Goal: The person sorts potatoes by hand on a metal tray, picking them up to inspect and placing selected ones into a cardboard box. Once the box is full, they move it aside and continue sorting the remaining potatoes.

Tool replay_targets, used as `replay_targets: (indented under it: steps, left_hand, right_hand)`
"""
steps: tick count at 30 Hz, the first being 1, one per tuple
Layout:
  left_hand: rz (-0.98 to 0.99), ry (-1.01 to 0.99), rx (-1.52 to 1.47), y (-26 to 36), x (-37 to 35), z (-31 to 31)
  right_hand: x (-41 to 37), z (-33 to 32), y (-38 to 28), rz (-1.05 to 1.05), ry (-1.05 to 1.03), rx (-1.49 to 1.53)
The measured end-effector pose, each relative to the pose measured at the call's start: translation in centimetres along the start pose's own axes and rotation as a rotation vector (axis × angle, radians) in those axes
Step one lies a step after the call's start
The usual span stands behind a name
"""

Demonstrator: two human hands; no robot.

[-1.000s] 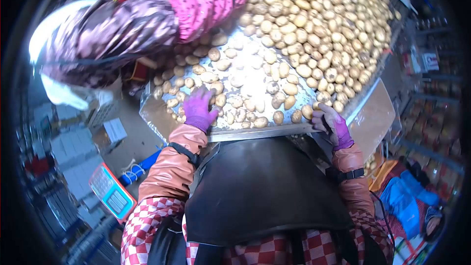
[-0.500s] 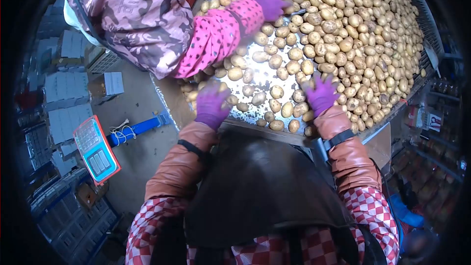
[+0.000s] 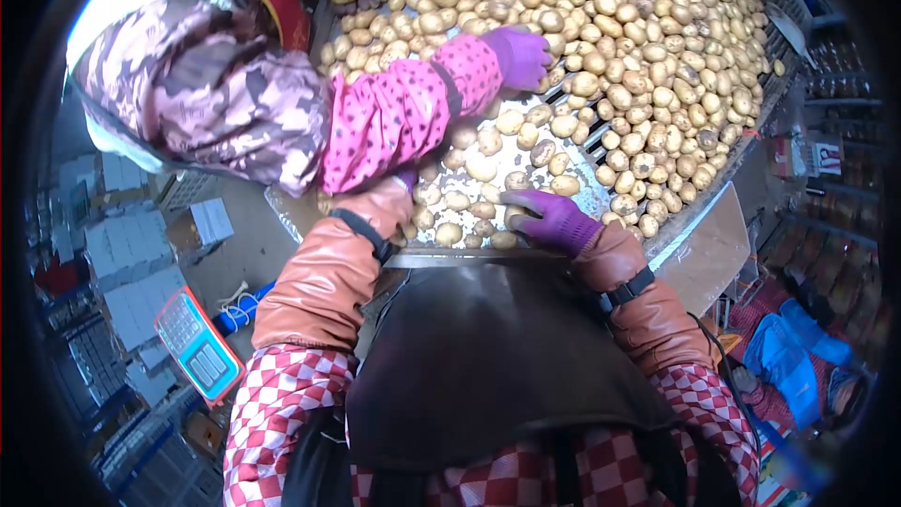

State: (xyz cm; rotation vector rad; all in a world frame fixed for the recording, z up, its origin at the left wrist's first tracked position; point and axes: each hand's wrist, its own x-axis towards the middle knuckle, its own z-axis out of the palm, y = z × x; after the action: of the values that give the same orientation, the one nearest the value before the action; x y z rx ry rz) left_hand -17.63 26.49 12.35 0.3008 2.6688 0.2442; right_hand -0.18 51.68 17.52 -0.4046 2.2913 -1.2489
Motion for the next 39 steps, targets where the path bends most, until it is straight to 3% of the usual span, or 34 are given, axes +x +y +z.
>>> replay_targets:
  steps: [3,6,7,9,11,13,15,16,17,18,19,20,21,22,23,25,27,29,31,32,33,35,36,37,39]
  left_hand:
    - [0.087,-0.010,-0.245,-2.1,0.1,-0.7]
    - [0.086,-0.034,-0.920,-1.2,-2.9,-1.7]
    - [0.140,-0.058,-1.067,0.1,-4.5,-2.2]
    - [0.267,-0.149,-1.042,2.7,-8.6,-2.2]
    - [0.446,-0.116,-0.562,3.6,-11.4,-1.1]
    - [0.519,-0.044,-0.344,4.2,-8.8,-1.2]
    - [0.340,0.073,-0.711,4.0,-4.7,-2.1]
    - [0.466,0.471,-0.887,2.0,-0.5,2.3]
    - [0.009,0.213,-1.231,1.0,1.0,2.7]
    - [0.054,0.172,-1.162,-0.3,1.9,3.3]
    - [0.097,0.134,-1.091,-2.0,2.7,4.1]
    - [0.138,0.096,-1.021,-3.3,3.0,4.6]
    - [0.180,0.060,-0.951,-3.9,3.1,4.8]
    - [0.277,0.245,-0.393,-1.8,-0.9,1.2]
    - [0.285,0.277,0.239,-0.5,-3.3,1.4]
    - [0.364,0.266,-0.176,-0.1,-7.7,4.7]
    - [0.497,0.220,-0.016,-0.8,-11.1,4.8]
    - [0.452,0.176,-0.045,-2.8,-11.1,4.6]
    - [0.312,0.286,0.052,-4.1,-11.6,4.1]
    - [0.243,0.326,-0.010,-4.5,-11.3,4.9]
    - [0.171,0.370,-0.071,-5.0,-11.1,5.9]
    - [0.219,0.454,-0.134,-4.3,-10.8,6.9]
    - [0.211,0.298,-0.118,-1.8,-12.0,3.6]
    - [0.290,0.330,-0.095,-1.4,-12.4,3.9]
    - [0.403,0.423,-0.072,-2.0,-13.3,4.8]
  right_hand:
    - [-1.7,-1.6,-0.8,0.265,0.070,0.398]
    - [-2.1,-0.3,3.8,-0.018,0.115,0.188]
    - [-1.9,-0.3,3.2,0.124,0.060,0.516]
    - [-1.8,-0.5,1.3,0.332,0.059,1.063]
    - [-2.0,-1.2,-1.1,0.423,0.067,1.505]
    - [-2.1,-2.2,-2.1,0.230,0.070,0.895]
    - [-2.5,-1.9,1.6,-0.229,0.078,0.119]
    - [-3.7,-2.7,1.2,-0.188,0.157,0.140]
    - [-5.3,-3.5,0.0,0.101,0.313,0.359]
    - [-7.1,-4.1,-0.5,0.392,0.462,0.575]
    - [-9.0,-3.7,2.6,0.400,0.722,0.514]
    - [-11.9,-5.0,3.9,0.373,0.829,0.379]
    - [-14.5,-6.3,4.2,0.474,1.030,0.728]
    - [-17.1,-7.7,4.6,0.512,1.306,1.072]
    - [-22.6,-7.5,9.8,0.528,1.223,0.300]
    - [-26.8,-6.9,14.7,0.625,1.119,-0.263]
    - [-27.1,-7.1,14.8,0.877,1.259,0.122]
    - [-22.1,-5.9,11.2,0.582,1.104,-0.336]
    - [-13.3,-5.7,4.5,0.449,1.061,0.330]
    - [-9.9,-5.2,4.4,0.436,0.974,0.507]
    - [-6.9,-4.8,4.3,0.277,0.870,0.362]
    - [-1.3,-5.0,3.1,0.214,0.703,-0.246]
    - [1.1,-4.1,3.2,0.258,0.661,-0.488]
    - [3.6,-4.1,2.6,0.419,0.431,-0.549]
    - [5.6,-1.6,3.4,0.471,0.423,-0.743]
